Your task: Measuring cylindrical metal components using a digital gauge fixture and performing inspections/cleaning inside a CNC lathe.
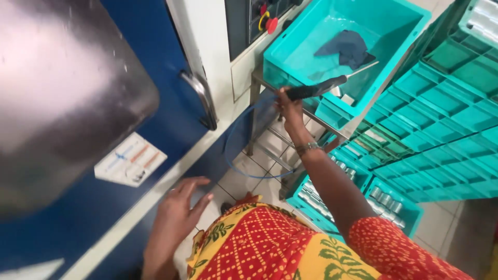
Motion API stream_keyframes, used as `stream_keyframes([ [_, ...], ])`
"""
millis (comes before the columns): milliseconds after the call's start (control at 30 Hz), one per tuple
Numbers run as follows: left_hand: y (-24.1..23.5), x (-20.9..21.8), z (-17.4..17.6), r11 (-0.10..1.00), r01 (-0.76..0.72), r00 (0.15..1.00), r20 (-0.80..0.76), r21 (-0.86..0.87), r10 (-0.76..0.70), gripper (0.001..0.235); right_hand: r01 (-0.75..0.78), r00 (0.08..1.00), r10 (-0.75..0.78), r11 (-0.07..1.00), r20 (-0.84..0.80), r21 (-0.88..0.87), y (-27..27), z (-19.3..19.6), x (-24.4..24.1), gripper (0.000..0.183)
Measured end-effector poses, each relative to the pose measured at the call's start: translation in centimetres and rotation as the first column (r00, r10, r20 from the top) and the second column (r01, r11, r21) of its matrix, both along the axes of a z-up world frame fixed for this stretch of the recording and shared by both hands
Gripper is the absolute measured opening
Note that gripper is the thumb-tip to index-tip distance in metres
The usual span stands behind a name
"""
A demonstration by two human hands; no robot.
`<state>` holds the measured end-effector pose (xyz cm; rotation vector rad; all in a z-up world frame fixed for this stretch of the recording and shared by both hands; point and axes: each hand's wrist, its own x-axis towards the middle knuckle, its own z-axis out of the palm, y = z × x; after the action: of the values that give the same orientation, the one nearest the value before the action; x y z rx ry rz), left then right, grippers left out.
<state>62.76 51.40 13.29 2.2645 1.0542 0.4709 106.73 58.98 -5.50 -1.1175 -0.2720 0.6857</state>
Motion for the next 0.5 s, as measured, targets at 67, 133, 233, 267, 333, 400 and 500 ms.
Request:
stream_keyframes([
  [67,2.7,2.2,0.0,0.997,0.071,0.996,0.057,-0.006,-0.07,0.035,0.007,0.996,-0.007,1.0,0.089,0.008,0.3,1.3,-0.4,0.026],
  [133,4.9,5.2,0.4,0.99,0.143,0.984,0.113,-0.012,-0.14,0.036,0.015,0.984,-0.017,1.0,0.176,0.012,0.3,3.4,-1.3,0.024],
  [233,6.9,10.4,1.8,0.958,0.288,0.942,0.177,0.008,-0.285,0.05,0.06,0.909,-0.085,0.996,0.409,0.072,-1.1,6.1,-4.0,0.025],
  [267,7.1,12.1,2.3,0.949,0.298,0.899,0.305,0.101,-0.315,0.058,-0.024,0.798,0.049,0.998,0.601,-0.05,-1.9,6.1,-5.4,0.025],
  [333,7.6,14.7,2.2,0.935,0.302,0.832,0.426,0.188,-0.355,0.066,-0.071,0.64,0.193,0.979,0.744,-0.193,-3.9,9.0,-9.3,0.025],
  [400,8.1,16.6,1.2,0.907,0.183,0.752,0.54,0.378,-0.377,0.08,-0.545,0.839,0.528,0.811,0.132,0.214,-6.0,15.0,-14.0,0.09],
  [500,9.1,16.0,-4.7,0.969,0.225,0.796,0.553,0.106,-0.246,0.048,-0.414,0.052,0.431,0.83,0.901,-0.373,-6.9,5.9,-9.3,0.014],
])
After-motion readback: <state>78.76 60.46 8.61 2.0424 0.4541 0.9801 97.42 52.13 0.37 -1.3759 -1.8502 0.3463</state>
